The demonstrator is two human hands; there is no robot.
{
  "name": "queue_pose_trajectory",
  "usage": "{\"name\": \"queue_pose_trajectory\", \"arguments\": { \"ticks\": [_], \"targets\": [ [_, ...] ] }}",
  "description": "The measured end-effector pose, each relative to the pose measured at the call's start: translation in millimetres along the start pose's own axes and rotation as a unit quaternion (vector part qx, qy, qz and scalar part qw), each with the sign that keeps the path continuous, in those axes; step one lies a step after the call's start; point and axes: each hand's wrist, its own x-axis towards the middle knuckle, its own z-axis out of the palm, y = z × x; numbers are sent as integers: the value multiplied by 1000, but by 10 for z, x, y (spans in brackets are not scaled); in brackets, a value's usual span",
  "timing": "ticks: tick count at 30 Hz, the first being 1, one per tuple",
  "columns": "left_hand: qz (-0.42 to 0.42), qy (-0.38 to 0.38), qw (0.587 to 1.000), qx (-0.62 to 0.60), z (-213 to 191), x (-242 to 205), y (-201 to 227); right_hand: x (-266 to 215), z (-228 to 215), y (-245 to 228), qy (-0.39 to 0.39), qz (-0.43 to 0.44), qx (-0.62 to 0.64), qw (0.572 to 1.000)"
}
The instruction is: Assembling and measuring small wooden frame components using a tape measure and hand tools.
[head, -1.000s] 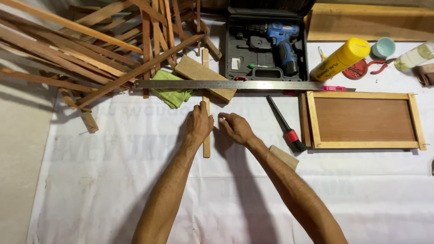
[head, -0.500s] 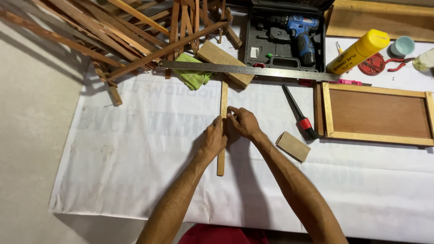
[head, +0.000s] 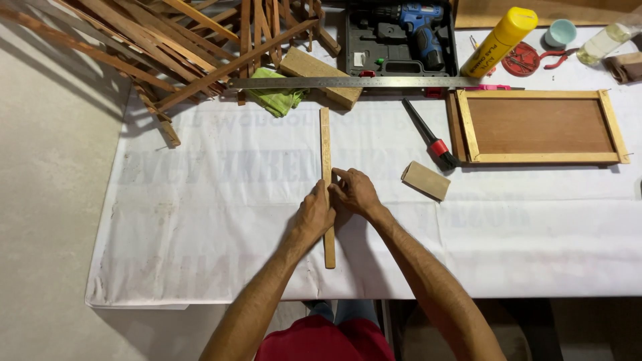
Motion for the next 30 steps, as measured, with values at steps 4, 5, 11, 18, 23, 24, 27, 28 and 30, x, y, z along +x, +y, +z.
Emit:
{"name": "queue_pose_trajectory", "arguments": {
  "ticks": [4,5,11,18,23,24,27,28,30],
  "targets": [
    [36,20,999,5,-32,41,11,-115,-302,-57,-12,21,22,999],
    [24,26,998,52,-91,40,114,-160,-418,-60,-13,41,27,999],
    [163,69,974,140,99,479,466,-404,-1047,463,53,86,-45,994],
    [254,-33,949,184,679,1194,1030,-800,-1543,1067,116,122,-140,976],
    [255,-83,946,182,858,1417,1364,-819,-1552,1212,105,123,-156,974],
    [243,-92,949,178,826,1435,1449,-804,-1546,1239,98,123,-161,974],
    [221,-115,958,140,859,1531,1442,-671,-1625,1191,71,142,-183,970],
    [218,-114,959,140,856,1553,1433,-641,-1609,1230,69,140,-182,971],
    [211,-134,963,104,841,1567,1404,-572,-1588,1287,28,152,-207,966]
  ]
}}
